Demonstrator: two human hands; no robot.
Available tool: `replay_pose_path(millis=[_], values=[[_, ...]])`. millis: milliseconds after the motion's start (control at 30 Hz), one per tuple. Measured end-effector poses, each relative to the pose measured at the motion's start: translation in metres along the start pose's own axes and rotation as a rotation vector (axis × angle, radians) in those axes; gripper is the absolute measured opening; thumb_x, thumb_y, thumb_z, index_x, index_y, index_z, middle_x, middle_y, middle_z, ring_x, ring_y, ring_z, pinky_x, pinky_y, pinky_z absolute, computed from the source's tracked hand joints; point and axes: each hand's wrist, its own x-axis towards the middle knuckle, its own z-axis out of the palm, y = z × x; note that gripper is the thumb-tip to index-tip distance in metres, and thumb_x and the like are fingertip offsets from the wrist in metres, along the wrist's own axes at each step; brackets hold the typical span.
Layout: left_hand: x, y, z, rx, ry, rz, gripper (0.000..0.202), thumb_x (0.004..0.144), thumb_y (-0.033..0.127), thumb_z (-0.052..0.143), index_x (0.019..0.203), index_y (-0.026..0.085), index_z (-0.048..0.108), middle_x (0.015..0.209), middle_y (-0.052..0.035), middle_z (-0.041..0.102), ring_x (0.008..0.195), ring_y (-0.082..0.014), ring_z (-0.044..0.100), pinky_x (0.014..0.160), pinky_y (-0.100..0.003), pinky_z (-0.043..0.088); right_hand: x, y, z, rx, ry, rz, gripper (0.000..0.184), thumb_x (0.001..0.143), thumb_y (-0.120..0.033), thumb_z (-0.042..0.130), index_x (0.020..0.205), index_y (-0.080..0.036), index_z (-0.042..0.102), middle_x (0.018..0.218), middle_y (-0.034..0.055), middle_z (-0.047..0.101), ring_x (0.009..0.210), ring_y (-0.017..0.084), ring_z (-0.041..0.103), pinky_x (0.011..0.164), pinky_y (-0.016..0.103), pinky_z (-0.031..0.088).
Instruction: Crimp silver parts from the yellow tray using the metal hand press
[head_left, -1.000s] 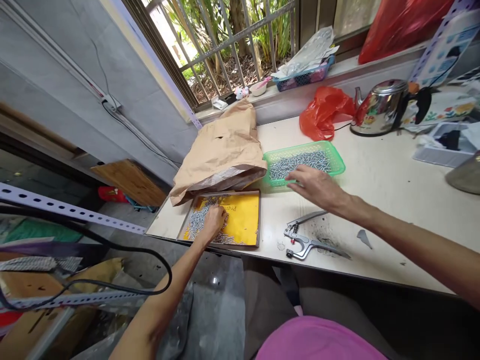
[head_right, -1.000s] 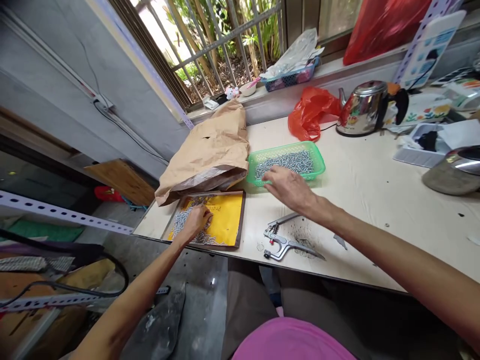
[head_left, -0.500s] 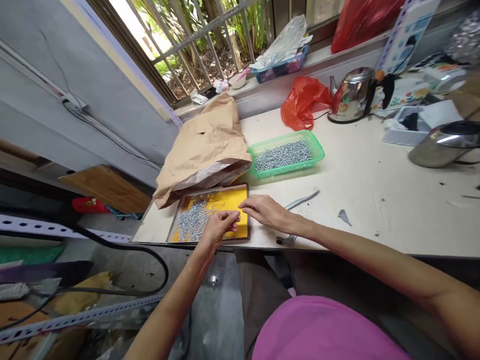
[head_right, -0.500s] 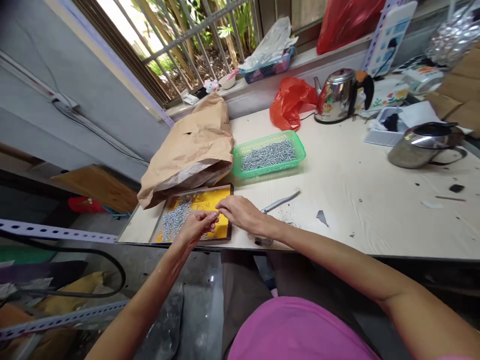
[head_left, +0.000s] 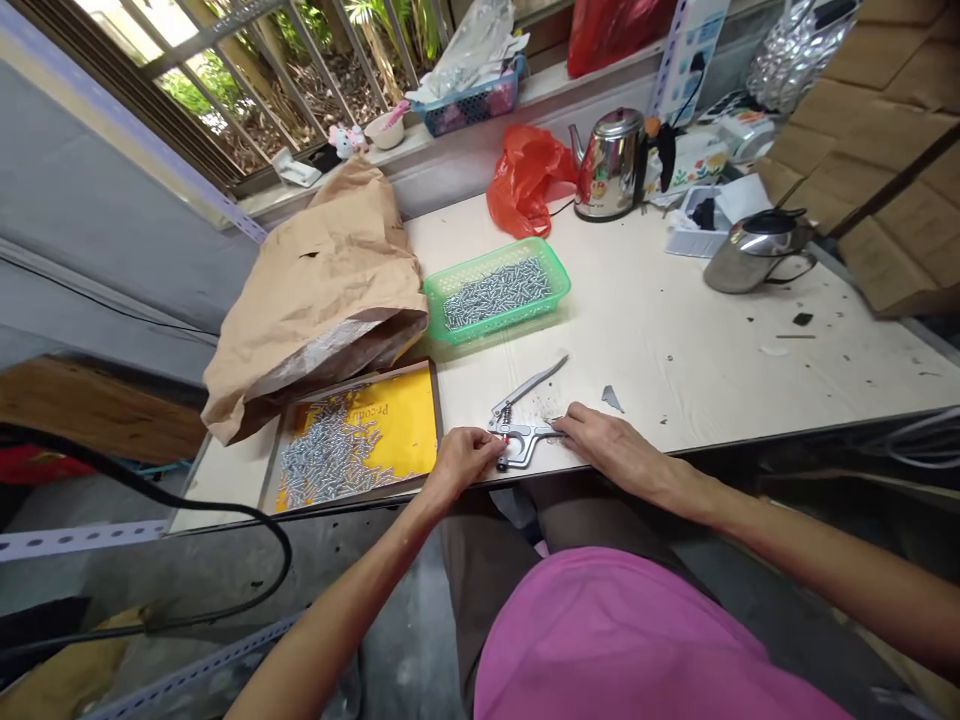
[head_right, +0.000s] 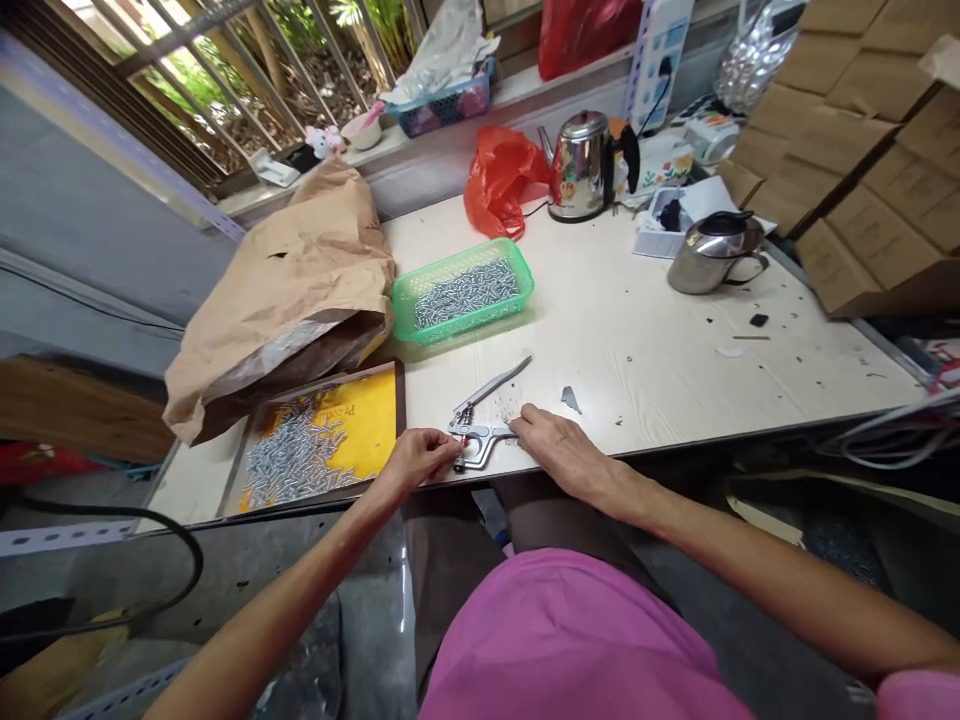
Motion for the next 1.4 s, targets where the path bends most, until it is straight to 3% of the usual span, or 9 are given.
replay_pose_path(millis=[267, 400, 467, 600, 700, 1033, 1200, 1267, 1400], values=[[0.002, 0.013, -0.006, 0.118, -0.091, -0.053, 0.039, 0.07, 0.05, 0.059, 0.051, 0.016, 0.059, 0.036, 0.003, 0.046, 0.043, -0.0095, 0.042, 0.05, -0.023, 0.03, 0.003, -0.001, -0.004, -0.06, -0.03, 0.015, 0.023, 0.094, -0.007, 0.036, 0.094, -0.016, 0.057, 0.094, 0.0071, 0.056, 0.076, 0.015, 0.053, 0.064, 0.025, 0.037], [0.004, 0.011, -0.007, -0.021, -0.228, -0.092, 0.043, 0.066, 0.056, 0.061, 0.051, 0.017, 0.055, 0.04, 0.0031, 0.046, 0.041, -0.0082, 0.039, 0.048, -0.023, 0.03, 0.005, -0.002, -0.011, -0.064, -0.048, 0.027, 0.02, 0.095, -0.01, 0.038, 0.094, -0.016, 0.057, 0.096, 0.0074, 0.057, 0.077, 0.016, 0.054, 0.067, 0.027, 0.04], [0.005, 0.008, -0.007, -0.093, -0.268, -0.113, 0.043, 0.065, 0.058, 0.063, 0.053, 0.017, 0.054, 0.042, 0.0034, 0.046, 0.04, -0.0075, 0.037, 0.046, -0.022, 0.028, 0.013, 0.004, -0.017, -0.097, -0.021, -0.011, 0.013, 0.093, -0.018, 0.049, 0.102, -0.017, 0.058, 0.108, 0.0109, 0.057, 0.092, 0.021, 0.056, 0.076, 0.032, 0.043], [0.006, 0.006, -0.006, -0.101, -0.302, -0.148, 0.044, 0.064, 0.058, 0.065, 0.052, 0.018, 0.051, 0.042, 0.0048, 0.043, 0.038, -0.0061, 0.033, 0.043, -0.022, 0.023, 0.04, 0.024, -0.029, -0.215, -0.031, -0.104, 0.077, 0.072, -0.045, 0.077, 0.135, -0.017, 0.044, 0.145, 0.0216, 0.035, 0.132, 0.039, 0.032, 0.101, 0.053, 0.034], [0.006, 0.006, -0.005, -0.084, -0.286, -0.168, 0.043, 0.064, 0.056, 0.066, 0.052, 0.017, 0.053, 0.041, 0.0049, 0.043, 0.038, -0.006, 0.032, 0.041, -0.022, 0.02, 0.058, 0.034, -0.032, -0.256, -0.154, -0.154, 0.099, 0.062, -0.057, 0.079, 0.141, -0.013, 0.038, 0.145, 0.025, 0.036, 0.136, 0.043, 0.025, 0.104, 0.063, 0.025], [0.007, 0.006, 0.0, -0.066, -0.236, -0.224, 0.04, 0.064, 0.052, 0.07, 0.054, 0.017, 0.054, 0.042, 0.0055, 0.044, 0.038, -0.0063, 0.034, 0.039, -0.021, 0.025, 0.058, 0.028, -0.037, -0.242, -0.161, -0.187, 0.08, 0.069, -0.05, 0.075, 0.131, -0.01, 0.047, 0.122, 0.0194, 0.055, 0.115, 0.036, 0.046, 0.1, 0.061, 0.026], [-0.005, 0.013, 0.001, 0.038, -0.173, -0.267, 0.035, 0.075, 0.048, 0.063, 0.06, 0.016, 0.058, 0.047, 0.0041, 0.047, 0.042, -0.0087, 0.041, 0.045, -0.023, 0.037, 0.05, 0.027, -0.035, -0.216, -0.115, -0.205, 0.05, 0.079, -0.039, 0.067, 0.119, -0.012, 0.054, 0.109, 0.0146, 0.06, 0.106, 0.03, 0.05, 0.101, 0.054, 0.025], [-0.011, 0.018, 0.003, 0.208, -0.03, -0.174, 0.034, 0.081, 0.045, 0.058, 0.063, 0.016, 0.061, 0.055, 0.0008, 0.053, 0.05, -0.0115, 0.049, 0.053, -0.025, 0.042, 0.047, 0.027, -0.032, -0.183, -0.083, -0.224, 0.038, 0.082, -0.033, 0.064, 0.113, -0.013, 0.056, 0.105, 0.0126, 0.061, 0.102, 0.027, 0.051, 0.102, 0.05, 0.024], [-0.009, 0.029, 0.017, 0.508, 0.235, 0.308, 0.021, 0.085, 0.036, 0.06, 0.091, 0.016, 0.066, 0.094, -0.0075, 0.065, 0.091, -0.0217, 0.057, 0.081, -0.034, 0.047, 0.042, 0.026, -0.025, -0.131, -0.016, -0.241, 0.043, 0.083, -0.028, 0.063, 0.122, -0.011, 0.053, 0.108, 0.0135, 0.061, 0.104, 0.026, 0.052, 0.103, 0.047, 0.025]])
